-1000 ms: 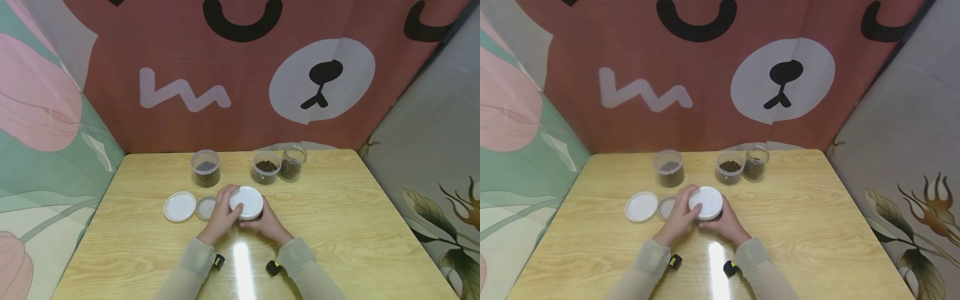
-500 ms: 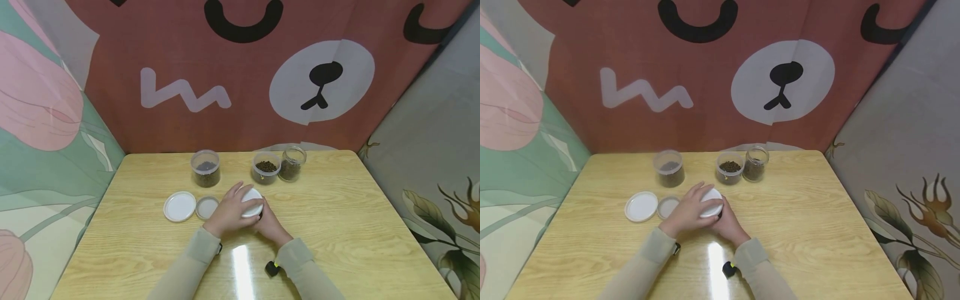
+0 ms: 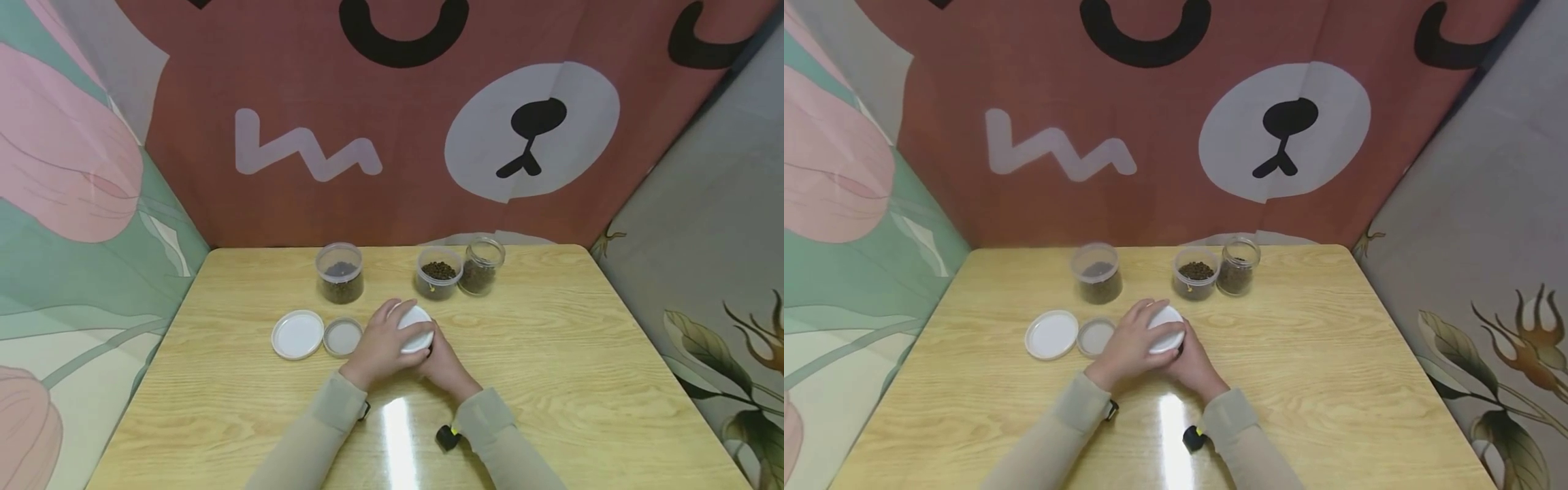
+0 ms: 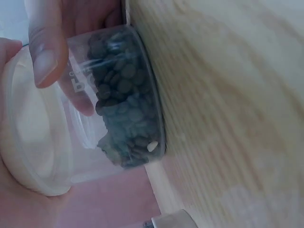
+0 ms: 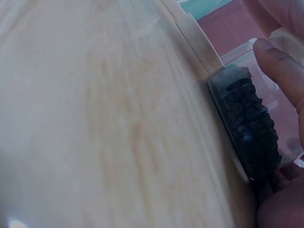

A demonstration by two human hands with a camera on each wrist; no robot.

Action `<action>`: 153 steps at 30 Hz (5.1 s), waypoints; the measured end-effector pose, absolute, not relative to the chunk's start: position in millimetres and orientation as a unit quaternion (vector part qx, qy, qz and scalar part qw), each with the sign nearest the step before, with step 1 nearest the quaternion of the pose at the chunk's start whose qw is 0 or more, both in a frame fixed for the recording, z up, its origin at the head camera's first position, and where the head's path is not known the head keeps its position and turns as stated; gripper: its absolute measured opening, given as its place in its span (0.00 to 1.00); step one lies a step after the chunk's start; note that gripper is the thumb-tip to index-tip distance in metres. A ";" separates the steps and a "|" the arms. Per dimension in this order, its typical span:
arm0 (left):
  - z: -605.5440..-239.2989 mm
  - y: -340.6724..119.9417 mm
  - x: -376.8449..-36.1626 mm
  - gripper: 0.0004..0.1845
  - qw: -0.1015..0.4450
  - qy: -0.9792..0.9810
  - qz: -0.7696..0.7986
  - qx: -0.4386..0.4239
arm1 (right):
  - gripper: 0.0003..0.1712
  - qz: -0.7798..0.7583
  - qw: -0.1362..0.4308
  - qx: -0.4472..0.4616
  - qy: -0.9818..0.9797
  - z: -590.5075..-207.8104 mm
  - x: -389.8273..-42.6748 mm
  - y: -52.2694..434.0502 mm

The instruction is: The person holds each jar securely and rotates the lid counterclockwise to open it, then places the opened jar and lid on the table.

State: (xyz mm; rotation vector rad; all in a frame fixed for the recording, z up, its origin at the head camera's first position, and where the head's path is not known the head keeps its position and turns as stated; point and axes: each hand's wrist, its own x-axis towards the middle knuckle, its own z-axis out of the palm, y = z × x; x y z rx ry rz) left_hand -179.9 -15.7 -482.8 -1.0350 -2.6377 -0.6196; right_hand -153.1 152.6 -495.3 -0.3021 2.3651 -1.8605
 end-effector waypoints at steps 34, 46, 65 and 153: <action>-487.7 18.9 -159.6 0.23 0.195 -0.947 -0.183 -0.178 | 0.60 -0.584 -0.018 -0.082 0.808 -535.8 -160.5 148.1; -468.7 8.3 -170.8 0.28 0.109 -0.948 -0.175 -0.241 | 0.55 -0.582 -0.027 -0.108 0.806 -537.6 -161.9 149.2; -454.9 6.6 -175.0 0.26 0.048 -0.958 -0.153 -0.238 | 0.58 -0.597 -0.014 -0.090 0.797 -536.5 -159.5 146.8; -437.8 26.3 -164.6 0.26 0.057 -0.977 -0.160 -0.130 | 0.54 -0.571 -0.023 -0.091 0.815 -537.3 -158.8 147.4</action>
